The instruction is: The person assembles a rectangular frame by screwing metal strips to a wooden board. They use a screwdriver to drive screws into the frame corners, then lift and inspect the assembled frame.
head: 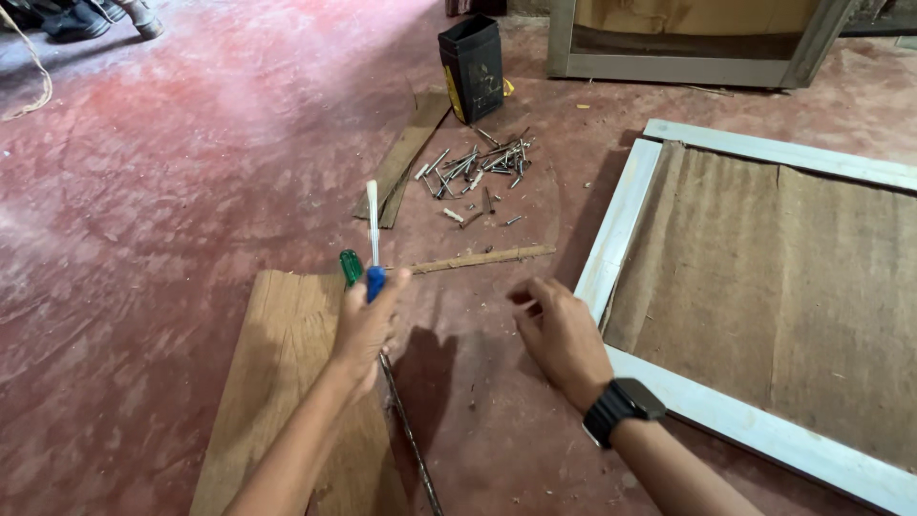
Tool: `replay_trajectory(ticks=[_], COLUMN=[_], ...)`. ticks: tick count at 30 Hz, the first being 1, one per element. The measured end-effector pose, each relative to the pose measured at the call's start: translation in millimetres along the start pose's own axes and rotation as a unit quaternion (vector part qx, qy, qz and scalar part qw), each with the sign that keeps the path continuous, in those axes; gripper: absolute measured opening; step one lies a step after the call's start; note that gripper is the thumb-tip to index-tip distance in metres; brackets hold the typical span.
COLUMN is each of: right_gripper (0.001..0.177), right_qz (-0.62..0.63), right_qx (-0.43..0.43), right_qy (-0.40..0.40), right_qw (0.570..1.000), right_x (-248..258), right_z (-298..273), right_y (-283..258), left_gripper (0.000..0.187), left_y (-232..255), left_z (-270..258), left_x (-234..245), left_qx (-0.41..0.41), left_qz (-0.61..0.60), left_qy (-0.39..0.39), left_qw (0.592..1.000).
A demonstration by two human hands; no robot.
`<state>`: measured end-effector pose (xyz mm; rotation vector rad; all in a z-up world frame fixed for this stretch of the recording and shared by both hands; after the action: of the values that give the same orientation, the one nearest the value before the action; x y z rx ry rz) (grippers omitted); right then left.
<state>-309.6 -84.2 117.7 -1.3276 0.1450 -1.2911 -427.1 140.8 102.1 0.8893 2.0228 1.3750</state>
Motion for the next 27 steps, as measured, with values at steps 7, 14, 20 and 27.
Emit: replay_trajectory(ticks=[7, 14, 20, 27], right_gripper=[0.027, 0.023, 0.018, 0.026], right_qz=[-0.141, -0.094, -0.05, -0.085], right_qx=[0.109, 0.025, -0.041, 0.027], right_qy=[-0.003, -0.01, 0.127, 0.139], right_qw=[0.984, 0.995, 0.99, 0.986], right_x=[-9, -28, -31, -33], right_z=[63, 148, 161, 207], right_y=[28, 86, 117, 105], left_gripper=[0.048, 0.051, 0.064, 0.049], left_y=[-7, -7, -13, -17], left_z=[35, 99, 126, 125], left_x=[-41, -33, -18, -26], left_qx=[0.023, -0.036, -0.164, -0.182], left_qz=[-0.057, -0.048, 0.196, 0.222], left_qy=[0.016, 0.095, 0.306, 0.299], left_qw=[0.998, 0.994, 0.917, 0.91])
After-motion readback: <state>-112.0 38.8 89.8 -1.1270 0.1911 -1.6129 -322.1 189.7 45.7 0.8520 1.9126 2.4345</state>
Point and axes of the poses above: each hand's wrist, its own z-axis towards the middle knuckle, its own x-axis out of the back of the hand, y = z × x, the point moved 7 cm from there along z, towards the middle knuckle, and after that the axes turned 8 degrees about x, right-handed, at the moved point
